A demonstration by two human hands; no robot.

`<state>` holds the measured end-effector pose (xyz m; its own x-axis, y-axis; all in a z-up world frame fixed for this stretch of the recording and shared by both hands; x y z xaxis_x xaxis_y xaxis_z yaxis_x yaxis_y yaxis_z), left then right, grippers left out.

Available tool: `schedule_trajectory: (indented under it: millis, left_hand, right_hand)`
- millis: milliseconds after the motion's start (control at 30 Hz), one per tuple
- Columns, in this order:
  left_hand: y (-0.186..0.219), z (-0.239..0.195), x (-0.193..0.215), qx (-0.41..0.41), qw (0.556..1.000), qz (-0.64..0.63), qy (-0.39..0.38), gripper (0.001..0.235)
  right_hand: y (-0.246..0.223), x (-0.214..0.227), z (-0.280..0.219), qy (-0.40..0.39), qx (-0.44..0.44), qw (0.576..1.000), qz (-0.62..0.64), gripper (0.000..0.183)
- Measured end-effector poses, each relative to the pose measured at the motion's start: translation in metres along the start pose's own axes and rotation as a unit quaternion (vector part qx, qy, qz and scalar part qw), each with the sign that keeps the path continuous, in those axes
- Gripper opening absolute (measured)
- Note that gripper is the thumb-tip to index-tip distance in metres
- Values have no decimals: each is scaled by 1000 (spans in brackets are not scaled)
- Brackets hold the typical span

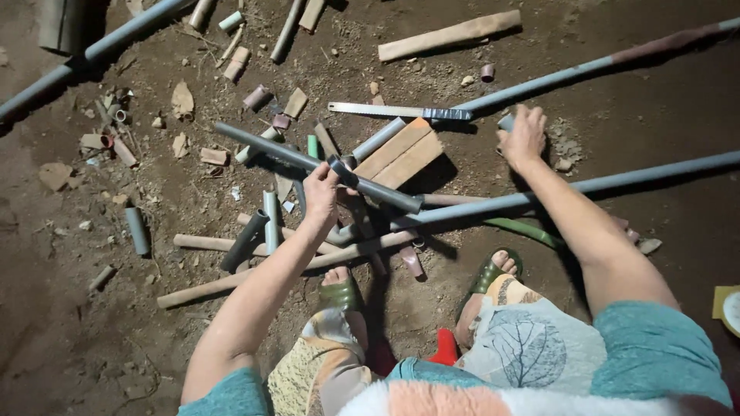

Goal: The person uses a hand saw to cut a small wooden block, then picks up and connects various metal pipes and elbow joints on the ground. They assemble the pieces into a larger structure, adjusting the connections by hand.

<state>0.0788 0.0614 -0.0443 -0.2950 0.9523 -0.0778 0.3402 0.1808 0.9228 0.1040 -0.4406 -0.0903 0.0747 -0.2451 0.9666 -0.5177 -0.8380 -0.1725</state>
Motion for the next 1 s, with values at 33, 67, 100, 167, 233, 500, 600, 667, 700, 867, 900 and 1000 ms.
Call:
schedule_trajectory:
  millis: [33,67,100,167,233,500,600,667,700,867,900,1000]
  left_hand:
    - [-3,4,9,-2,1000,0,21,2]
    - [-5,8,18,-4,999,0,42,2]
    - [-13,13,24,-5,999,-1,43,2]
    - [-29,23,38,-15,997,-29,74,6]
    - [-38,30,44,-12,995,-48,82,9]
    - [-17,25,31,-34,992,-65,101,10]
    - [-15,24,31,-46,991,-57,109,11]
    - [-28,32,40,-61,991,-24,118,11]
    - [-31,33,40,-59,991,-23,118,11]
    - [-66,63,55,-99,989,-7,108,10]
    - [-63,62,55,-98,989,-7,109,10]
    - [-52,60,49,-106,989,-23,97,9]
  right_hand:
    - [18,-13,10,-8,-38,999,5,56]
    - [36,-26,19,-16,-76,997,11,52]
    - [35,-21,15,-15,-74,997,11,52]
    - [40,-14,8,-48,-97,993,45,53]
    - [-13,27,-33,-19,-45,987,156,51]
    - [-127,41,-127,-183,-2,900,396,54]
    - [-124,24,-126,-190,-5,877,440,51]
    - [-123,21,-128,-199,-15,860,470,52]
    - [-122,21,-128,-199,-17,860,470,52]
    - [-122,11,-125,-243,-55,823,511,37]
    - [-120,10,-123,-244,-55,822,511,37]
    - [-117,2,-117,-258,-47,814,518,36]
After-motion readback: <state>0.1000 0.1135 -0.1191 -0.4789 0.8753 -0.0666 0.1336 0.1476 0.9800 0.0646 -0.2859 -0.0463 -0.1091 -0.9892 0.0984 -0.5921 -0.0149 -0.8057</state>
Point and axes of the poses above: each hand's wrist, its own z-axis towards the middle knuckle, its own x-axis out of the back of the hand, y = z × x, the point moved 9 cm from there along z, towards the middle knuckle, and after that the axes turned 13 degrees about -x, right-handed, at the moved point
